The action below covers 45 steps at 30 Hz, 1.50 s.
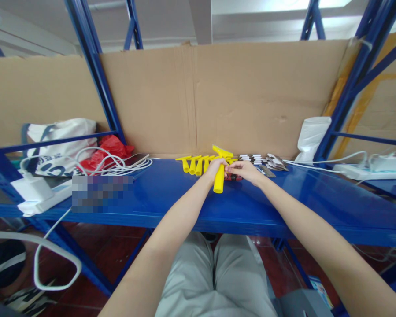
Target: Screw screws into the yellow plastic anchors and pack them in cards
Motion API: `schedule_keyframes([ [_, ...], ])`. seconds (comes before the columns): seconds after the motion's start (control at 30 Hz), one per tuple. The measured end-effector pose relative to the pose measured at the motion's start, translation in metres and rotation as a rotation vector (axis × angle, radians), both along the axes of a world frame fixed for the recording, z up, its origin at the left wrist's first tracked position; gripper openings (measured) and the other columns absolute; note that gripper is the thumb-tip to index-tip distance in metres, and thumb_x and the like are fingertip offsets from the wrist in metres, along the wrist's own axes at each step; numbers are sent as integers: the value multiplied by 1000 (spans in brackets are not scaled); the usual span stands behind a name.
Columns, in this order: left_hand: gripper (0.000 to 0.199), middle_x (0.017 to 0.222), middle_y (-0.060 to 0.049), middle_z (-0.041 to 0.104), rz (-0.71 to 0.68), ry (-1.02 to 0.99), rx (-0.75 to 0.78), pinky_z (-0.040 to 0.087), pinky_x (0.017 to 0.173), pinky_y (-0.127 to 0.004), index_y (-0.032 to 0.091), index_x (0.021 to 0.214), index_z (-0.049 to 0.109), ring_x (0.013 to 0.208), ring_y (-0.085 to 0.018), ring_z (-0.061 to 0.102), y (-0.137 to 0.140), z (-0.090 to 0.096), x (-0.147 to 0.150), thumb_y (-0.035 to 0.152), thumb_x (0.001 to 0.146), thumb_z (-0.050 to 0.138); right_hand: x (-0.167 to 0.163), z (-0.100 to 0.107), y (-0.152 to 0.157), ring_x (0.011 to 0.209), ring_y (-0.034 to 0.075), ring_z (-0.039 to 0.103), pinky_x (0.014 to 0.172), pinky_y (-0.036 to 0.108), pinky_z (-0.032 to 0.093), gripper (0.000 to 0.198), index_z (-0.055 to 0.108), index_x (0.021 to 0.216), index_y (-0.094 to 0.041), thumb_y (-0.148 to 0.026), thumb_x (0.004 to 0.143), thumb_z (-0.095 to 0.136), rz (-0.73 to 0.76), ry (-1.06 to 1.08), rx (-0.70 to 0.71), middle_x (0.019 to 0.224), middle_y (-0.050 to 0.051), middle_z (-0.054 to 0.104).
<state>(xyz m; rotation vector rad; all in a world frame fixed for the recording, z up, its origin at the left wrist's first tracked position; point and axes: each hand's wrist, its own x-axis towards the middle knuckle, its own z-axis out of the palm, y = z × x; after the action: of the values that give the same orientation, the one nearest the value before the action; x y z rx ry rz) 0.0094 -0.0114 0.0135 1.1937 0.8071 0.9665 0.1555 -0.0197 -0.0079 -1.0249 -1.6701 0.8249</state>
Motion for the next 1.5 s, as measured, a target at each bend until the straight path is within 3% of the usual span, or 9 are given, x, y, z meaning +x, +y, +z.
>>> schedule_keyframes([
  [0.57, 21, 33, -2, 43, 95, -84, 26, 32, 42, -22, 17, 42, 47, 32, -9, 36, 1, -3, 3, 15, 62, 40, -5, 1, -4, 63, 13, 57, 63, 28, 47, 26, 70, 68, -17, -39, 55, 76, -55, 10, 30, 69, 2, 67],
  [0.83, 26, 32, -1, 42, 46, -121, -24, 29, 37, -20, 17, 41, 45, 29, -8, 35, -4, 1, 2, 15, 66, 40, -10, 1, -8, 50, 7, 44, 49, 23, 34, 21, 67, 66, -17, -34, 56, 74, -37, 103, -94, 58, -2, 59],
  [1.1, 23, 34, 0, 41, 7, -222, -61, 33, 39, -20, 18, 45, 45, 32, -9, 36, -6, 2, 3, 20, 68, 46, -14, 0, -9, 55, 7, 48, 54, 22, 37, 27, 65, 66, -16, -30, 49, 81, 73, 358, -250, 63, 0, 61],
  [1.5, 19, 35, 0, 40, -3, -282, -119, 38, 42, -20, 18, 47, 44, 35, -10, 40, -6, 1, 7, 19, 65, 42, -17, 4, -12, 53, 7, 45, 58, 24, 42, 23, 60, 62, -16, -24, 51, 79, 92, 409, -342, 60, -2, 59],
])
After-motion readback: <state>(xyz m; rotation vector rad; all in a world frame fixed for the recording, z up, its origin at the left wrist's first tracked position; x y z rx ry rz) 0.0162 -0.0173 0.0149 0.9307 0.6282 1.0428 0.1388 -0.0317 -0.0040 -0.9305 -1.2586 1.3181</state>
